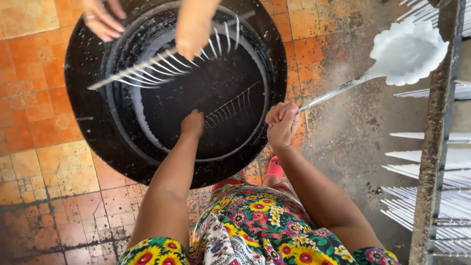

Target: Dipping a rack of cotton wicks into a vat of molten wax and skimming the surface with a ladle to create candles.

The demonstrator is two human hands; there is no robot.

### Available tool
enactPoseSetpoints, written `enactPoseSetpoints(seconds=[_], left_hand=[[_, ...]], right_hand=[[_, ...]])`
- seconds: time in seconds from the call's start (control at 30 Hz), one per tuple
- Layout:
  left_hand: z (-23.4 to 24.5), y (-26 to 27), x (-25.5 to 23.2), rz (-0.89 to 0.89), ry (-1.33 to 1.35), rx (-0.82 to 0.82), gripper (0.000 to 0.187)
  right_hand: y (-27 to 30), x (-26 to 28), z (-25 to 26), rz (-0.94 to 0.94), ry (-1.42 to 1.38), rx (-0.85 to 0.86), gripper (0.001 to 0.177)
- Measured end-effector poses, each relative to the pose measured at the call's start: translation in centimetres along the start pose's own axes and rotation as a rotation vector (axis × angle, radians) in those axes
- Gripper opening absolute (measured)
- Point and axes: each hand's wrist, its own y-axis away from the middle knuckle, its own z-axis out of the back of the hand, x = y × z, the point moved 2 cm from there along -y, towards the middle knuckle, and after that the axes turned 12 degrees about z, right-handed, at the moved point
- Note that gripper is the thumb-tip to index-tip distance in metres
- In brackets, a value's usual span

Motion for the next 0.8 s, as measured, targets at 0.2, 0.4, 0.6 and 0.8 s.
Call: enactPoseSetpoints(seconds=[0.2,0.4,0.6,0.8], left_hand=[[1.2,0.5,-1.9,0.126,0.129,0.082,0.055],[-5.5,-8.0,2.6,-0.086,-0.218,-0.103,0.027],[-6.5,-9.6,3.5,-0.048,-0.145,-0.071,0.022],[-7.0,-10.7,3.5,-0.023,-0.186,-0.073,0.019]], right_hand=[[0.5,0.1,0.2,0.036,-0.010,0.005,0.048],[0.8,0.4,0.5,0.040,0.006,0.034,0.047],[0.7,1.1,0.1,0.079,0.023,0.049,0.047],[1.1,1.0,0.4,0.061,0.010,0.033,0.046]])
